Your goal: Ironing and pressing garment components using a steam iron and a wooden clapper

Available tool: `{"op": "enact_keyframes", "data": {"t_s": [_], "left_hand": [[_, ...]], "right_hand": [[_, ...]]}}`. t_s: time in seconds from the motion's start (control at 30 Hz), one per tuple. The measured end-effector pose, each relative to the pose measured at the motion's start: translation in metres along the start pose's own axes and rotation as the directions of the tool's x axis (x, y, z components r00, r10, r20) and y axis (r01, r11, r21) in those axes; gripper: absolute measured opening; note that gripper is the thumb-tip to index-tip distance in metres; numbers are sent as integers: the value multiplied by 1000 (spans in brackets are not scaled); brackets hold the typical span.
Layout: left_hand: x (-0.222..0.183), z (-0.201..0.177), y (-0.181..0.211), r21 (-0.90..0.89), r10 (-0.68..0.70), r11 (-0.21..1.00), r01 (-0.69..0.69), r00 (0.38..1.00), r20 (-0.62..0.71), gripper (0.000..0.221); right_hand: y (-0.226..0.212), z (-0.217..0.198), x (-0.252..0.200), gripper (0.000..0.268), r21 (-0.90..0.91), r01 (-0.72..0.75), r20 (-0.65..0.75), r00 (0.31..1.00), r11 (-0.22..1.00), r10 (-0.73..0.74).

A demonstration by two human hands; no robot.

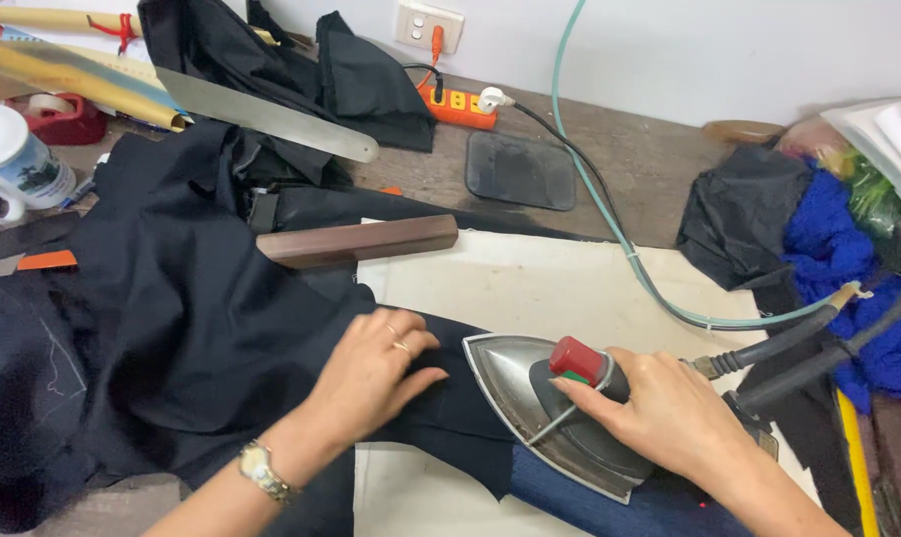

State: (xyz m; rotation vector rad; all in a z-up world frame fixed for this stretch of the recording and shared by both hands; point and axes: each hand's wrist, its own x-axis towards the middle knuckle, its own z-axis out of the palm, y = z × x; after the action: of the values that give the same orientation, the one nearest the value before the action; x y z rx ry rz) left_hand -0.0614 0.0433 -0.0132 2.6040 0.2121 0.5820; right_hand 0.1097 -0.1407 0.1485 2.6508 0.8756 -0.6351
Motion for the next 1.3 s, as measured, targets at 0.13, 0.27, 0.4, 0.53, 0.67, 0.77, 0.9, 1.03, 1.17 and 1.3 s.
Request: {"op": "enact_keyframes", "data": {"t_s": [0.13, 0.27, 0.4, 0.53, 0.67, 0.77, 0.9, 1.03, 1.17, 1.3], "left_hand": [[6, 7, 9, -79, 9, 997, -10, 1000, -9, 27], [13, 11, 2, -63, -74, 995, 83, 988, 137, 40], [14, 13, -8, 23, -131, 991, 130, 966, 225, 68], [17, 13, -12, 81, -177, 984, 161, 945, 273, 79], [13, 2, -24, 73, -218, 976, 205, 923, 317, 87], [0, -19, -47, 69, -233, 972, 226, 965, 121, 76], [-36, -17, -78, -45, -656, 738, 674, 731, 189, 40], [-62, 6, -95, -397, -672, 633, 665, 726, 145, 45], [-66, -6, -117, -347, -640, 719, 603, 768, 7, 37], [-69, -47, -134, -191, -683, 711, 677, 729, 47, 33]], "right_hand": [[6, 7, 4, 52, -11, 18, -14, 1000, 1000, -18], [17, 1, -5, 45, 10, -46, 37, 998, 999, 46], [28, 3, -5, 40, 14, -62, 48, 997, 998, 61], [25, 9, -1, 44, -27, 17, 4, 1000, 1000, -17], [6, 1, 2, 45, -56, 4, 15, 1000, 998, -3], [0, -1, 6, 49, -34, 41, -4, 999, 999, -41], [4, -3, 13, 49, -17, 20, 41, 999, 1000, -19], [-5, -10, 19, 39, 68, 2, 10, 1000, 998, -3], [-11, -17, 28, 39, 178, -2, -49, 999, 984, 11], [-17, -20, 35, 41, 134, -4, -64, 998, 991, 12]]}}
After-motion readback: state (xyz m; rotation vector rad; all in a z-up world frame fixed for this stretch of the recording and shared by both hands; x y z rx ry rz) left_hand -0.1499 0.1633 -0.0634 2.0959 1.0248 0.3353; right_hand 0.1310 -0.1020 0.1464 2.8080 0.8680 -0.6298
